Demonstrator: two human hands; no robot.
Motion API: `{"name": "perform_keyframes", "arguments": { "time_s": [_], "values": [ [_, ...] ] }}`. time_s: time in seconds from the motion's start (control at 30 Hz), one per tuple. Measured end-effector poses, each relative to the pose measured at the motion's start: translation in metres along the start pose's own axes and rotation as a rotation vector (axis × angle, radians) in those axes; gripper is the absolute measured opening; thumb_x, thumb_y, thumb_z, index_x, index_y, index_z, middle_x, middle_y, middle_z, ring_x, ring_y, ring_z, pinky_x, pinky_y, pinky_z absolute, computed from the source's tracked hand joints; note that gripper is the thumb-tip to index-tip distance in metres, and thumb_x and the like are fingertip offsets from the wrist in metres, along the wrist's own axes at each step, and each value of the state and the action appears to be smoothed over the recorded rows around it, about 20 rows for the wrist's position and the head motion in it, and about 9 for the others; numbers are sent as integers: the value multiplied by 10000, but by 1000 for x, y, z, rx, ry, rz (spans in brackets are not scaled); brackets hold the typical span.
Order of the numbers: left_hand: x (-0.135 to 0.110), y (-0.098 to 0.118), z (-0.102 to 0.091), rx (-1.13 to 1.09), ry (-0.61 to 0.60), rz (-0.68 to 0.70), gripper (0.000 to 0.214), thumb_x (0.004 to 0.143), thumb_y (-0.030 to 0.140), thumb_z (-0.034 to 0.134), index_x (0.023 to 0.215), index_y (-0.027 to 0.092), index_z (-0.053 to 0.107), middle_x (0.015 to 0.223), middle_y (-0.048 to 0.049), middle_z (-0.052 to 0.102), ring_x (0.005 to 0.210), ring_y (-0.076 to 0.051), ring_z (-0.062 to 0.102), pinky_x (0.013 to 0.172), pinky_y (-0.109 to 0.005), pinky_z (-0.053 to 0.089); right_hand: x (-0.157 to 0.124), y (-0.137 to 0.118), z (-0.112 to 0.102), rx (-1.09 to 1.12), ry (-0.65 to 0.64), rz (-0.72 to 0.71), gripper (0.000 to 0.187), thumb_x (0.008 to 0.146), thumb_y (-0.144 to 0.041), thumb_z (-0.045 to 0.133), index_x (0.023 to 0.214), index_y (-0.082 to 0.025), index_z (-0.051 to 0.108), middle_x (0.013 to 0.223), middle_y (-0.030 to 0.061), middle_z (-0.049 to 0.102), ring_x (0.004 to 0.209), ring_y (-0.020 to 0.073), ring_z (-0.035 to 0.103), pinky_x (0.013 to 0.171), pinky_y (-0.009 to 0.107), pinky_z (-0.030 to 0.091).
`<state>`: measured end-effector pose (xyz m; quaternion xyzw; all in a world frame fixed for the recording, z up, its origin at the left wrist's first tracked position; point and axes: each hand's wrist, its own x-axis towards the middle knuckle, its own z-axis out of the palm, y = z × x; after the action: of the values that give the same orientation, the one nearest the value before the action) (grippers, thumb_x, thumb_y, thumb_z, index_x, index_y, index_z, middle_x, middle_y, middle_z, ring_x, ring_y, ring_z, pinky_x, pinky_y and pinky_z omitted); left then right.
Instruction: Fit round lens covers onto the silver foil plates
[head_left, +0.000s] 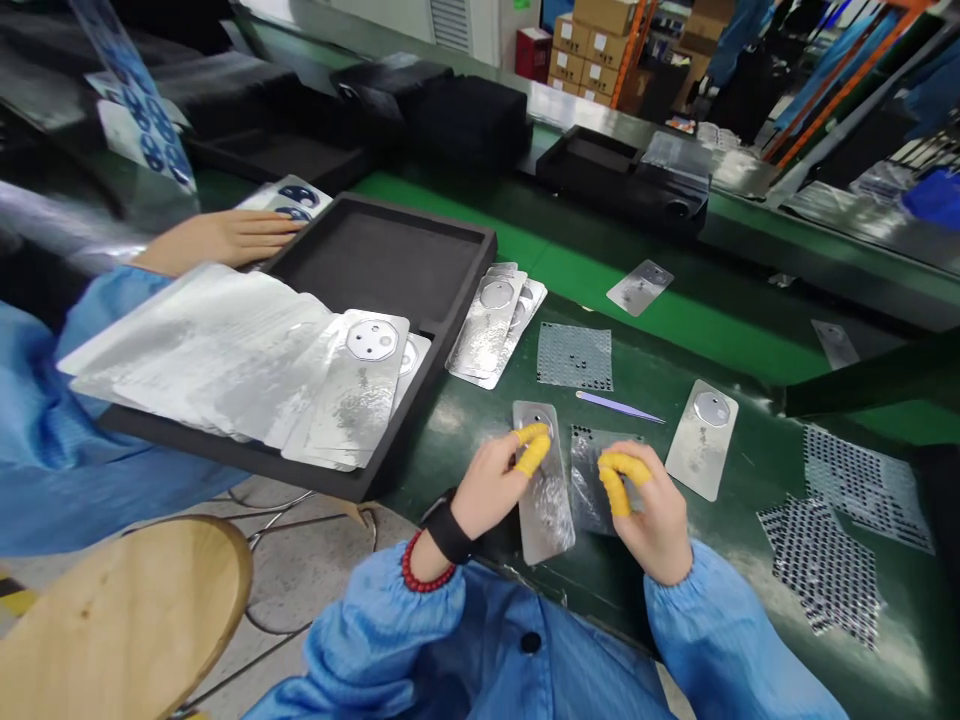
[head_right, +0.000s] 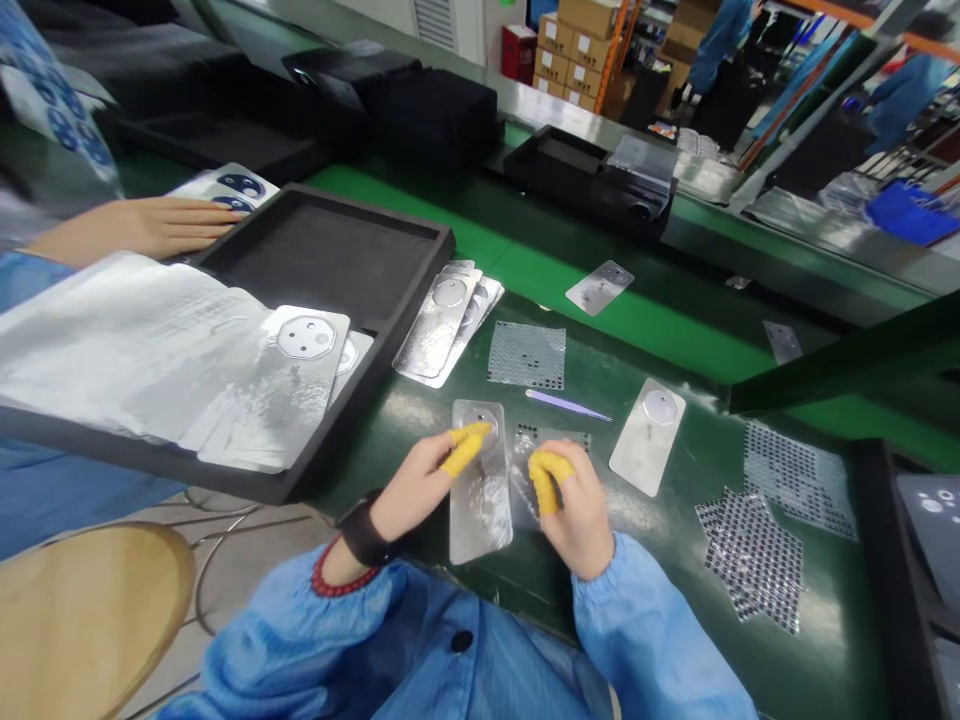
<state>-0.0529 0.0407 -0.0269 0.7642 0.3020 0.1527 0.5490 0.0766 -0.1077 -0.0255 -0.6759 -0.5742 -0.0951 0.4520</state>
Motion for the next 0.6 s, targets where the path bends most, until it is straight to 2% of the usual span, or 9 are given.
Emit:
{"name": "perform_keyframes", "arguments": {
  "time_s": [0.07, 0.13, 0.2, 0.23, 0.33, 0.43, 0.5, 0.6],
  "values": [
    [-2, 0, -12, -59, 118, 12, 433, 818, 333, 547, 1185, 127, 649, 1002, -115, 758, 922, -268, 716, 862, -392, 566, 2, -8, -5, -38, 4, -64, 161, 918, -42, 523, 1010, -164, 575, 938, 83, 640, 872, 171, 634, 921, 375, 523],
    [-11, 5, -18, -152, 215, 19, 564, 820, 315, 574, 1352, 142, 501, 917, -84, 758, 819, -226, 721, 768, -335, 590, 6, -16, -7, -81, 27, -110, 159, 913, -33, 533, 1006, -152, 580, 912, 83, 648, 835, 166, 636, 921, 383, 521],
    [-25, 14, -17, -257, 217, 16, 657, 825, 318, 607, 1424, 159, 391, 841, -55, 749, 713, -187, 709, 676, -281, 591, 10, -23, -5, -101, 62, -144, 137, 914, -42, 549, 994, -147, 587, 890, 83, 656, 806, 162, 636, 896, 385, 528],
    [-32, 19, -15, -297, 188, 16, 653, 826, 321, 619, 1418, 162, 394, 802, -43, 744, 670, -172, 699, 643, -261, 587, 13, -27, -4, -100, 79, -154, 125, 916, -51, 559, 990, -146, 591, 889, 84, 663, 808, 163, 638, 897, 391, 526],
    [-48, 35, -3, -363, 63, 56, 445, 822, 308, 644, 1237, 157, 583, 699, -13, 733, 592, -147, 683, 581, -215, 575, 19, -35, 1, -114, 76, -204, 113, 936, -66, 535, 997, -140, 596, 916, 92, 688, 863, 172, 649, 935, 413, 502],
    [-55, 44, 5, -368, 55, 114, 160, 811, 238, 645, 932, 156, 709, 656, 0, 734, 566, -136, 687, 541, -170, 561, 19, -42, 1, -146, 1, -235, 172, 948, -47, 460, 1006, -136, 595, 964, 93, 701, 920, 177, 649, 986, 434, 474],
    [-56, 45, 5, -359, 97, 153, 109, 802, 175, 625, 854, 163, 720, 655, 9, 739, 573, -133, 698, 541, -152, 558, 16, -47, -4, -166, -60, -235, 182, 953, -66, 442, 999, -130, 606, 1030, 112, 692, 998, 196, 636, 1038, 466, 429],
    [-58, 46, 2, -334, 108, 225, 174, 796, 97, 590, 865, 183, 725, 712, 21, 761, 595, -118, 712, 574, -128, 559, 10, -53, -11, -190, -129, -235, 228, 985, -166, 406, 1013, -109, 624, 1175, 166, 634, 1166, 250, 565, 1097, 508, 345]
  ]
}}
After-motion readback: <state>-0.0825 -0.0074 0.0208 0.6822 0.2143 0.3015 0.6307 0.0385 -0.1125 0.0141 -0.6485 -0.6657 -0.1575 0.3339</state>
